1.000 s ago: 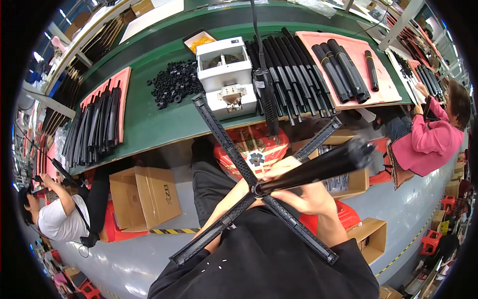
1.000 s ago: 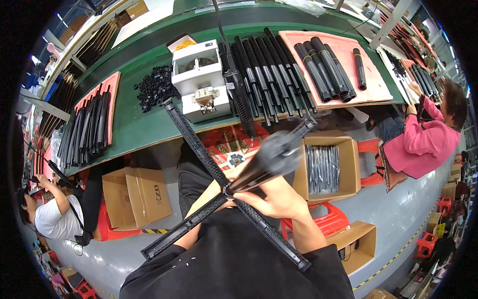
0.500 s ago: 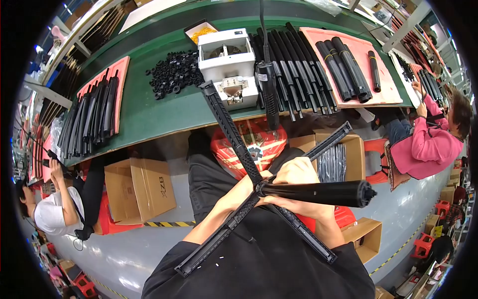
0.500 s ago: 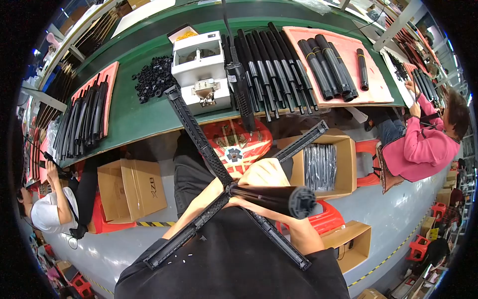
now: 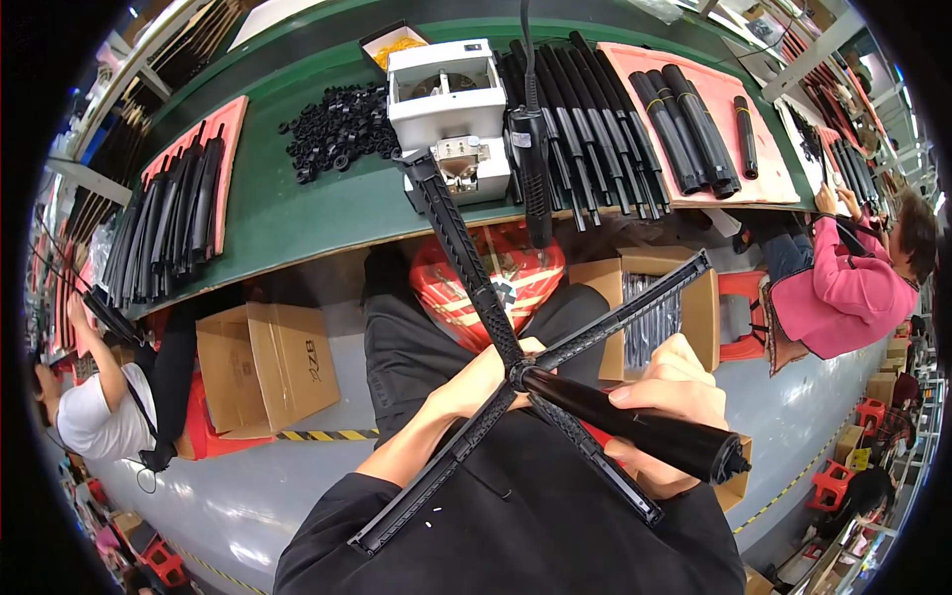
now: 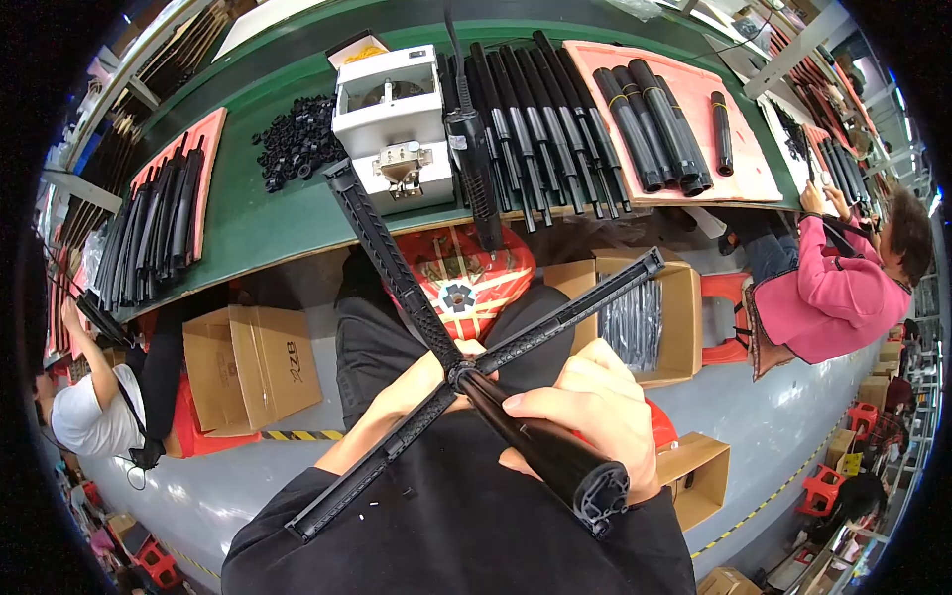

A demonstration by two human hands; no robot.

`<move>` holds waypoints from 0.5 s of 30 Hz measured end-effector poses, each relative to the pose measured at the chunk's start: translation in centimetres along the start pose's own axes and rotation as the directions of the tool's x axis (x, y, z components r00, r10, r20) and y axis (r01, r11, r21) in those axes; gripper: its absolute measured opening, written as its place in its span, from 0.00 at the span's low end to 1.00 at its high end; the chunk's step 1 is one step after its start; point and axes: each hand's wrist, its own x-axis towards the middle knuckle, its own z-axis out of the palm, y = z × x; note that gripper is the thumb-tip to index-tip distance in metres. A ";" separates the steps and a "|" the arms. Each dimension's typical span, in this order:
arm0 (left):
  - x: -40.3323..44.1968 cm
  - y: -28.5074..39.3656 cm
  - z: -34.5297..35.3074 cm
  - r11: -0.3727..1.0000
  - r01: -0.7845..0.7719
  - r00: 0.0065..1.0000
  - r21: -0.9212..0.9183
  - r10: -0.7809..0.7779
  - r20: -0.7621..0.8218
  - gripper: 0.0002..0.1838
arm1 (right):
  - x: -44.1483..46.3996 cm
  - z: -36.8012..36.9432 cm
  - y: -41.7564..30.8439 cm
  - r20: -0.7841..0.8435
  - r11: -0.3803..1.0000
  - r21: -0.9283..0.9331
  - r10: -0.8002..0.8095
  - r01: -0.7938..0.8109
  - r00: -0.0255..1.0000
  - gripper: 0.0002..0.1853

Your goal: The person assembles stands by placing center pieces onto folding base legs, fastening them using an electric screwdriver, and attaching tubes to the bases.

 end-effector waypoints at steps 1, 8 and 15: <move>0.1 -0.2 0.0 1.000 -0.018 1.000 -0.008 0.018 0.003 0.19 | 0.1 0.3 0.0 -0.024 1.000 -0.014 -0.012 0.011 1.000 0.22; 0.1 -1.4 0.0 0.996 -0.074 0.997 0.040 0.073 0.029 0.22 | 0.4 0.6 0.1 -0.028 0.995 -0.086 -0.059 0.057 0.998 0.19; 0.0 -1.7 0.1 0.997 -0.078 0.997 -0.002 0.078 0.016 0.22 | 0.4 0.5 0.6 0.002 0.993 -0.083 -0.080 0.079 0.997 0.19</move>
